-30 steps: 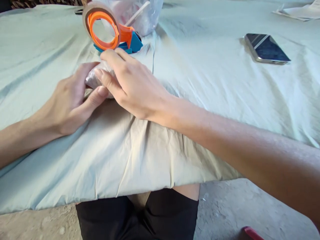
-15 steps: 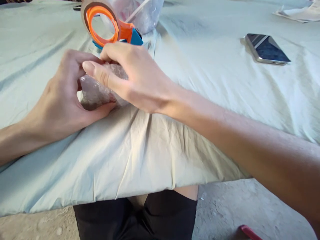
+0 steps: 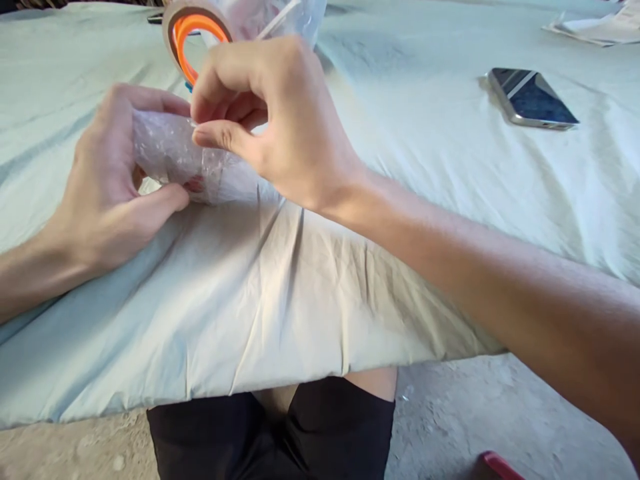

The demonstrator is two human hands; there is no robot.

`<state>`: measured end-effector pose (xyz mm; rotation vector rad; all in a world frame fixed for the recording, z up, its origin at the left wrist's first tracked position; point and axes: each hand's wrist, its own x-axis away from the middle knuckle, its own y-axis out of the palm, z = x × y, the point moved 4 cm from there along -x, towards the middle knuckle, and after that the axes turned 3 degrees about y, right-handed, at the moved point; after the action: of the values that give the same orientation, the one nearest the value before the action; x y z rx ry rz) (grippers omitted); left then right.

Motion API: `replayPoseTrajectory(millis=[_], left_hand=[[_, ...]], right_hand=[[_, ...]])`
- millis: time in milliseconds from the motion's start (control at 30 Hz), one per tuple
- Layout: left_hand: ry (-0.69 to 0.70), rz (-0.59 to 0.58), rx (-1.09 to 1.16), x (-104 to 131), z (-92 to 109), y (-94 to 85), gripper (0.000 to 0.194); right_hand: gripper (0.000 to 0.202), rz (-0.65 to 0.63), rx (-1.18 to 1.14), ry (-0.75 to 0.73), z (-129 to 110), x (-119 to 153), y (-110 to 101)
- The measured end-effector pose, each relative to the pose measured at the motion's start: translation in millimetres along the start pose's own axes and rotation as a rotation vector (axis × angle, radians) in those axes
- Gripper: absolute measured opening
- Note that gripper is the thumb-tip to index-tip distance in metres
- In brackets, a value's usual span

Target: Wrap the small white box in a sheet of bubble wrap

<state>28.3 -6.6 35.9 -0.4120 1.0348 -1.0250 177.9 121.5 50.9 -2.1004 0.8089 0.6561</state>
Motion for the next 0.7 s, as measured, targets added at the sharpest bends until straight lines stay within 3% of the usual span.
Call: replayPoseTrajectory(millis=[133,300,500,700], left_hand=[[0.089,0.047,0.065,-1.8,-4.7,-0.2,0.039],[0.199,0.105,-0.021,-2.2,-1.9,-2.4,0.024],[0.307,0.093,-0.049,-2.1,-3.5,-2.5,0.035],[0.24,0.081,-0.035,-1.8,-3.9,-1.4,0.038]], right_hand=[[0.015,-0.048,-0.042,0.02,0.9,-2.5,-0.9],[0.022,0.022,0.067,0.062,-4.5,-3.4,-3.1],[0.023,0.044,0.07,0.108,-8.3,-1.5,0.7],[0.036,0.068,-0.156,0.186,-0.1,-3.9,0.3]])
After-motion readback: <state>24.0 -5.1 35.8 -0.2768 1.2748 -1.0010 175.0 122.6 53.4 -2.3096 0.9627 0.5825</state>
